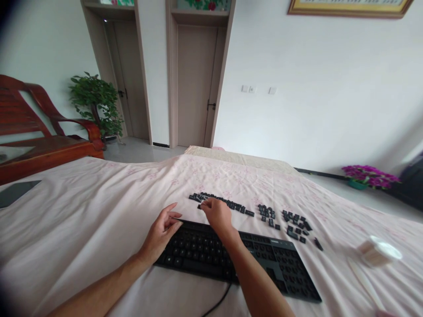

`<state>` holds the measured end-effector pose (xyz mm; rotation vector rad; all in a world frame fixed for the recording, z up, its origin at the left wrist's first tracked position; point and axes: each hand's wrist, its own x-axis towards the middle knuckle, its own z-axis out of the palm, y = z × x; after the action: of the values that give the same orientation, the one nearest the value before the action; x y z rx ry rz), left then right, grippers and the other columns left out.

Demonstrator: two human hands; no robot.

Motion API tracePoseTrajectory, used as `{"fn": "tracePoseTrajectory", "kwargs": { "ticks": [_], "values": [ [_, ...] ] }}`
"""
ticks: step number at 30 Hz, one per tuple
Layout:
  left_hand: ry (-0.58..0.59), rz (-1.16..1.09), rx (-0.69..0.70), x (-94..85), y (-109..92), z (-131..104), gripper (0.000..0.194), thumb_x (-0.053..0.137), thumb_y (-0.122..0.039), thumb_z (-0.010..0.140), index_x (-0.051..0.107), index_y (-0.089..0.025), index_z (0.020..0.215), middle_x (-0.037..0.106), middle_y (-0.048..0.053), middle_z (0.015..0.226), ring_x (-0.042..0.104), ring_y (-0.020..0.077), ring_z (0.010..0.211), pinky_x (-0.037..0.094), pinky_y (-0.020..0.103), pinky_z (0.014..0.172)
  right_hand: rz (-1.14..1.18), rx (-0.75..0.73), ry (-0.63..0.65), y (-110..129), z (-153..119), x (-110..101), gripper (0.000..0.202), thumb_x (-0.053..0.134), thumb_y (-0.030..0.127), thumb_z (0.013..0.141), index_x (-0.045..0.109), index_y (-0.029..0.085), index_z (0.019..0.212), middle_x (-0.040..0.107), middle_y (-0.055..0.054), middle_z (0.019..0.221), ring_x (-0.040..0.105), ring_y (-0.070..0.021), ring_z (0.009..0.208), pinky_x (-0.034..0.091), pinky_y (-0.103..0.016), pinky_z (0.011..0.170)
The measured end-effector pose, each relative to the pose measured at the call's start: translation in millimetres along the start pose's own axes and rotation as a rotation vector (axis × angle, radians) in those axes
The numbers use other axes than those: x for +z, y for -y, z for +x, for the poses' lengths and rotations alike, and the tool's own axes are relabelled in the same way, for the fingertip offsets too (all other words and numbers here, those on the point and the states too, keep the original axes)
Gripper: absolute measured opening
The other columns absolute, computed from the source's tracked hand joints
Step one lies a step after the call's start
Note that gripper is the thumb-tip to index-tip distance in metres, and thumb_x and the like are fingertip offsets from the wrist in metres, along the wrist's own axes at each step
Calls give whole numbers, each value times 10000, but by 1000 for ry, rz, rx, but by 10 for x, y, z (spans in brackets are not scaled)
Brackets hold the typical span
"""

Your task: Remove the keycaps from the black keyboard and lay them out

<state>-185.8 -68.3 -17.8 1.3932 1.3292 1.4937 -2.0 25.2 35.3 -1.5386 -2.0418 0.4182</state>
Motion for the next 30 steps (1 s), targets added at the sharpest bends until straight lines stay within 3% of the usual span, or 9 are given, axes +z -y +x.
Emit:
{"fn": "tracePoseTrajectory", "kwargs": {
  "ticks": [4,10,25,30],
  "values": [
    [2,25,-3,-3,7,-2,521,547,-307,843,392,-226,1334,617,48,1046,633,135,802,516,300,788,-144,133,37,-123,338,51,177,592,330,777,729,249,854,718,-48,800,647,-212,799,378,-262,617],
    [19,53,-6,-5,18,-1,473,540,-289,841,437,-226,1299,616,36,1022,622,132,786,510,295,788,-202,155,64,-155,522,214,170,584,297,759,734,252,825,715,-67,846,643,-235,843,404,-287,658],
    [69,101,10,-16,-5,10,392,519,-242,835,523,-204,1225,627,35,1005,620,132,799,493,274,794,-133,142,46,-147,530,284,176,590,285,757,733,208,823,707,-107,845,634,-263,857,412,-312,699],
    [67,104,16,-15,-14,25,374,526,-215,827,548,-203,1200,641,30,994,618,135,807,493,276,803,33,55,59,-48,407,153,324,458,389,876,698,177,826,701,-75,812,626,-199,794,425,-277,699]
  ]
}}
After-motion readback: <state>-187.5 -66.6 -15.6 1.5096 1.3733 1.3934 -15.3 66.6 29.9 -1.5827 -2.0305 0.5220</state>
